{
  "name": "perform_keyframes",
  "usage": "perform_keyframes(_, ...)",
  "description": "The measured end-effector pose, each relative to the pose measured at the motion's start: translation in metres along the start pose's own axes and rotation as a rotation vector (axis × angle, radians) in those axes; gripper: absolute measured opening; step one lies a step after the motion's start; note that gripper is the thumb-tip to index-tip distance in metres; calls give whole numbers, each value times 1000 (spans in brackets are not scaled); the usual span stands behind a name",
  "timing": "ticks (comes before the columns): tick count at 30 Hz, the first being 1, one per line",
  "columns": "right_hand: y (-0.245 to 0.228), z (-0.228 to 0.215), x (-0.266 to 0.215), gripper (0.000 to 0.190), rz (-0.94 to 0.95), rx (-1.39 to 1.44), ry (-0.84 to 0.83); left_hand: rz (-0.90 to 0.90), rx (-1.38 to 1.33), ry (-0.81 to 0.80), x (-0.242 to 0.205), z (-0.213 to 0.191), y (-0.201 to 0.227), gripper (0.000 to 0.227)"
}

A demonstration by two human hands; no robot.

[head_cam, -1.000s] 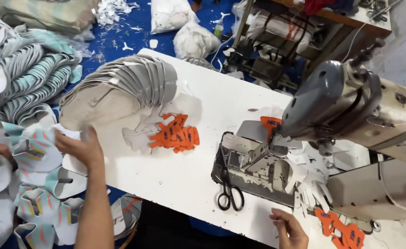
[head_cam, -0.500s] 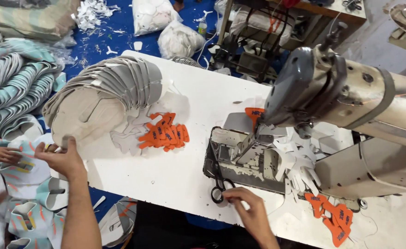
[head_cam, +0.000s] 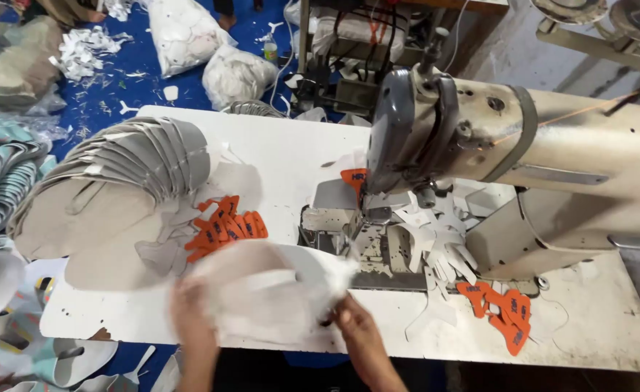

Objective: The person sews orange fabric pieces onto white shoe parts using a sewing machine. They repeatedly pick up a white shoe part, place an orange piece on it, feed it through the machine, and then cut the thread with scissors.

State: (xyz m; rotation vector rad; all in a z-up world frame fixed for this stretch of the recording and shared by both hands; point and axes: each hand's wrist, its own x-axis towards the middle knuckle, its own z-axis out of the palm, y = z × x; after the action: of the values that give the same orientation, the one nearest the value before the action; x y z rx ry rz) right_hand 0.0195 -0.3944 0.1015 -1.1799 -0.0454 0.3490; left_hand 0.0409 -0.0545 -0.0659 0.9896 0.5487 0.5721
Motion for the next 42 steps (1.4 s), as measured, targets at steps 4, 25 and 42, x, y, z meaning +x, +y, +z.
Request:
perform_keyframes(4, 27, -51, 4, 44, -160, 216, 237, 700, 918, -286, -97, 145, 68, 54)
perform_keyframes(25, -44, -54, -9, 45, -97, -70, 207, -155, 253, -830, -175, 235, 94, 47)
perform_keyframes(42, -62, -30, -9, 42, -161, -294, 312, -309, 79, -826, -179, 227, 104, 54)
